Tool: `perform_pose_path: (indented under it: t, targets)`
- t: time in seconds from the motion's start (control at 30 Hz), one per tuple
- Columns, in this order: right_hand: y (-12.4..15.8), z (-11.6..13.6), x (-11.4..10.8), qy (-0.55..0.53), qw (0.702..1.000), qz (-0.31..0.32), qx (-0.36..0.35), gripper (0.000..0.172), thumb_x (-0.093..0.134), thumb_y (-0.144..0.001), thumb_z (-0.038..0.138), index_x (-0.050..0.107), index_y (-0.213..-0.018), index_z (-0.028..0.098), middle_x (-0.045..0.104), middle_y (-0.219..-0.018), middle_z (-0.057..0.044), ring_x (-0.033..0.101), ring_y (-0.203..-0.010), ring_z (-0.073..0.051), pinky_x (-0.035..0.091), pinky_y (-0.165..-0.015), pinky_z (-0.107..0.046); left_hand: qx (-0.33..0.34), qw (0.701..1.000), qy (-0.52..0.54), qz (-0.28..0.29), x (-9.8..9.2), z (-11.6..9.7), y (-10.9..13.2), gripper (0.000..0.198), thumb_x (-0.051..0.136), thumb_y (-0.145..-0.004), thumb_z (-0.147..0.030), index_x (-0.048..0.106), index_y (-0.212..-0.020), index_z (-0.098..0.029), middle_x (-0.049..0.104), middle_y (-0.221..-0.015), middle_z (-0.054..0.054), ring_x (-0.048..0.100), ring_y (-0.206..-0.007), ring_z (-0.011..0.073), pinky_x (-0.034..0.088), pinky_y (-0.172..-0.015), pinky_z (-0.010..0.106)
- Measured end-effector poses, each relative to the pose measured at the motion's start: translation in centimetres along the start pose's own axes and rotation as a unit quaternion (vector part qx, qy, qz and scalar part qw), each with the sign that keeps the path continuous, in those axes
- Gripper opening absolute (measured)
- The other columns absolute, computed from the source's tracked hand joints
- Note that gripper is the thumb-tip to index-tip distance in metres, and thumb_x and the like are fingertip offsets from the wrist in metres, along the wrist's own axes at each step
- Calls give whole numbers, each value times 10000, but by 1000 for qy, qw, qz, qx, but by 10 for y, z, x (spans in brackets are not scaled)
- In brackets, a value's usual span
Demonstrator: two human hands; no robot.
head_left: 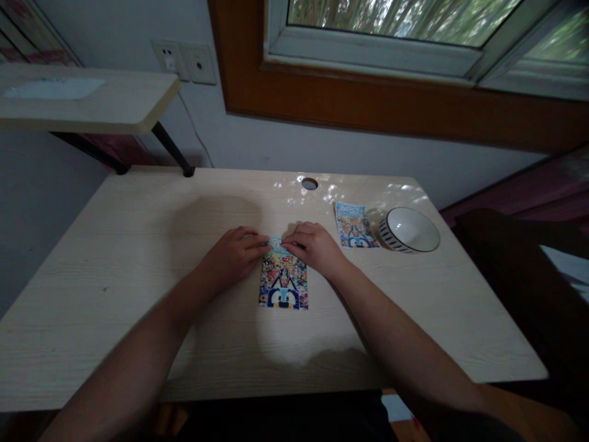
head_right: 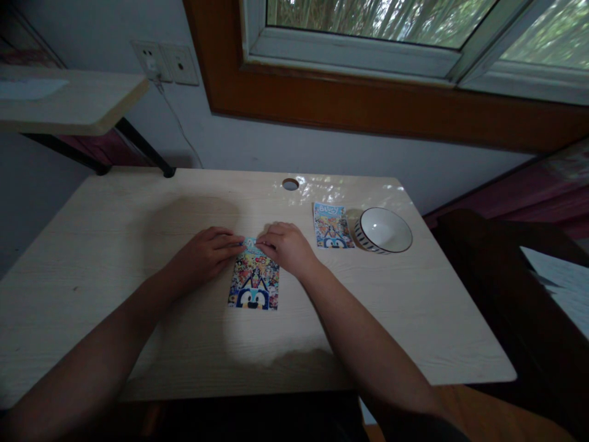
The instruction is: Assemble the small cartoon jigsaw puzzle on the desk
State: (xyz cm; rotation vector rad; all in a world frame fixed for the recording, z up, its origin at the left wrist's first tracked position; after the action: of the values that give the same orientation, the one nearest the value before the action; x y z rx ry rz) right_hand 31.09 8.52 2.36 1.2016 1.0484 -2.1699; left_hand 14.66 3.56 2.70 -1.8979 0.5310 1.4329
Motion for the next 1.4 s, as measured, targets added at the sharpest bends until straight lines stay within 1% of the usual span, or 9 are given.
perform_pose_path:
  t: [0.3, 0.5, 0.6, 0.83, 1.0, 1.1, 1.27, 1.4]
  targets:
    - [-1, 0, 1, -18, 1000, 0, 3, 109, 699, -973, 231, 806, -976, 217, 720, -858, -60, 627, -848, -221, 458, -801, -362, -3, 1000, -4, 4, -2, -1, -1, 326, 611, -1008, -163, 725, -1308, -227, 706, -1385, 54, 570, -1268, 295, 504, -1068, 513]
    - [-1, -5, 3, -62, 998, -12, 22, 93, 704, -979, 238, 797, -978, 240, 737, -903, -54, 612, -843, -213, 454, -811, -369, -9, 1000, 0, 0, -1, -1, -1, 337, 605, -1011, -167, 720, -1318, -246, 704, -1387, 63, 563, -1285, 286, 494, -1061, 505]
    - [-3, -5, 3, -47, 999, -13, 24, 84, 709, -984, 262, 788, -976, 235, 742, -941, -62, 611, -878, -224, 442, -818, -372, -11, 1000, -1, 1, 1, 0, -1, 330, 601, -1017, -181, 721, -1317, -249, 703, -1390, 57, 561, -1286, 285, 482, -1068, 498]
    - [-5, -7, 5, -18, 999, -16, 21, 100, 719, -982, 288, 784, -948, 220, 726, -946, -67, 591, -898, -232, 428, -816, -371, -13, 1000, 10, 4, 0, 1, -1, 334, 592, -1014, -165, 728, -1306, -254, 709, -1381, 45, 561, -1269, 275, 478, -1078, 490]
    - [-4, -7, 5, -15, 999, -14, 25, 116, 722, -982, 319, 784, -951, 226, 710, -939, -66, 593, -900, -231, 423, -819, -369, -12, 1000, 3, 8, 1, 1, -1, 333, 617, -1005, -169, 726, -1312, -238, 703, -1393, 45, 559, -1264, 291, 484, -1078, 503]
    - [-4, -5, 5, -24, 999, -14, 18, 133, 720, -983, 338, 792, -978, 227, 705, -928, -68, 595, -888, -228, 429, -820, -373, -11, 1000, 3, 7, 1, 1, -1, 335, 626, -1000, -163, 727, -1310, -236, 705, -1389, 51, 561, -1264, 293, 490, -1072, 506]
    - [-5, 1, 8, -41, 999, -1, -13, 182, 706, -991, 356, 796, -1118, 262, 703, -991, -70, 610, -935, -236, 440, -845, -389, -11, 1000, 7, 1, 0, 0, -1, 347, 632, -990, -147, 724, -1309, -246, 707, -1384, 60, 569, -1275, 282, 492, -1070, 506]
    - [-5, 0, 12, -43, 999, 9, -10, 170, 717, -983, 350, 803, -1114, 286, 700, -1017, -63, 609, -959, -235, 437, -862, -391, -12, 1000, 8, -3, 0, 1, -1, 341, 614, -999, -147, 722, -1311, -232, 713, -1377, 58, 583, -1254, 278, 495, -1072, 498]
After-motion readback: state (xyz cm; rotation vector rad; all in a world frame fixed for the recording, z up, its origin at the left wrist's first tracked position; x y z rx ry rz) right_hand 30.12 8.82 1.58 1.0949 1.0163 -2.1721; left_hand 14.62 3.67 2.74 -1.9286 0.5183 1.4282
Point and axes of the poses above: each hand's wrist, its own y-axis away from the middle knuckle, its own x-axis out of the palm, z = x × y, the point moved 8 cm from there along -y, towards the middle knuckle
